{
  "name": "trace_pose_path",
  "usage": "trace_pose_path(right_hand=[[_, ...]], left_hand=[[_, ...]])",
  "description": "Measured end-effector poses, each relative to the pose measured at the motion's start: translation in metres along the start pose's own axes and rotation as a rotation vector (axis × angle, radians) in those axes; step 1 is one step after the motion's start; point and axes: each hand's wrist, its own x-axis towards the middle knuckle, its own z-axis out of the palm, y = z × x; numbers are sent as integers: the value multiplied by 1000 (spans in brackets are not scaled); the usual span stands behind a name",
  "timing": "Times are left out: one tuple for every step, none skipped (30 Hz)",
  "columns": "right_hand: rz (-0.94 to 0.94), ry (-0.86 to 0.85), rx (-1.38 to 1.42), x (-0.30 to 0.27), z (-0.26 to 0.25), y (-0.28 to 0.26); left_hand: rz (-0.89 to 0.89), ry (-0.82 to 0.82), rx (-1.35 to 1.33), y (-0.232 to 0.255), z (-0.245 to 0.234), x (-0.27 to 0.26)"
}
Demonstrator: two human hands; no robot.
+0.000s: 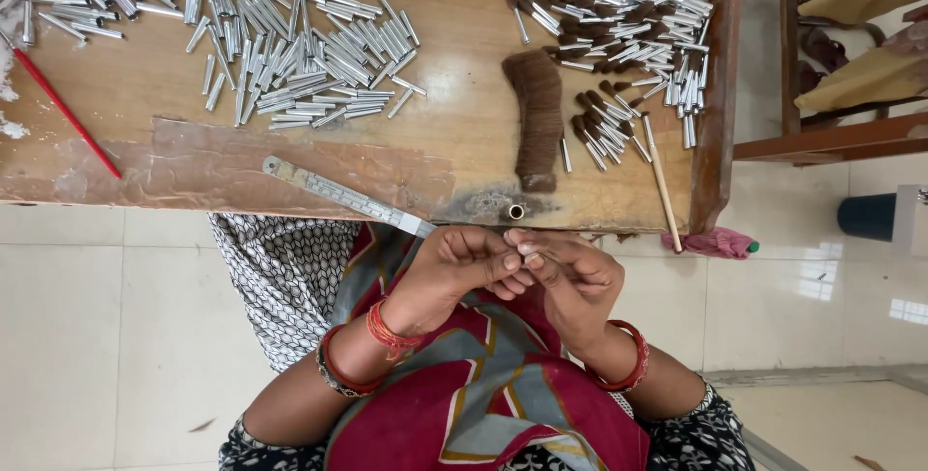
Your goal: Assembling paint brushes by inserting bristles into metal ferrules.
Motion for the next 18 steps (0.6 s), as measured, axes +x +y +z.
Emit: trace_pose_path(right_hand=[[-4,-2,0,-1,-1,-1],[-15,-18,-24,0,-2,-2],[-27,-34,-48,2,-2,-3],[-36,-36,-49,3,-4,-6],[4,-50,-43,4,-6,-9],[47,-63,-38,5,-8,-12],[40,-65,-38,5,-12,-15],[3,-20,0,6,-17,-18],[-35,24,39,7,-22,-21],[-42,23,39,11,-26,-28],[-8,-42,-155,15,-30,-35],[26,-106,-349,18,-34,-42],[20,-106,-350,23,-28,-48],[284,-333,-661,28,-23,-55],[553,-561,-966,32,-18,-61],[550,-560,-969,31,-15,-62],[568,-564,-993,30,-12,-62],[587,-567,-1016,28,-10,-63]], left_hand=[[3,-1,2,-3,1,-1],[7,30,19,-5,1,0],[10,60,35,-6,1,0],[18,56,40,-5,2,0],[27,55,53,-4,3,0],[35,55,64,-3,5,-1],[41,53,68,1,6,-2],[38,69,150,6,7,-3],[36,86,232,11,8,-4],[42,83,236,14,6,-6],[67,89,285,18,4,-8],[92,95,334,21,1,-11],[97,92,337,24,2,-12],[90,100,396,26,3,-13],[83,108,454,28,4,-14],[87,106,456,30,8,-15],[56,107,508,32,11,-16],[23,107,560,33,15,-17]])
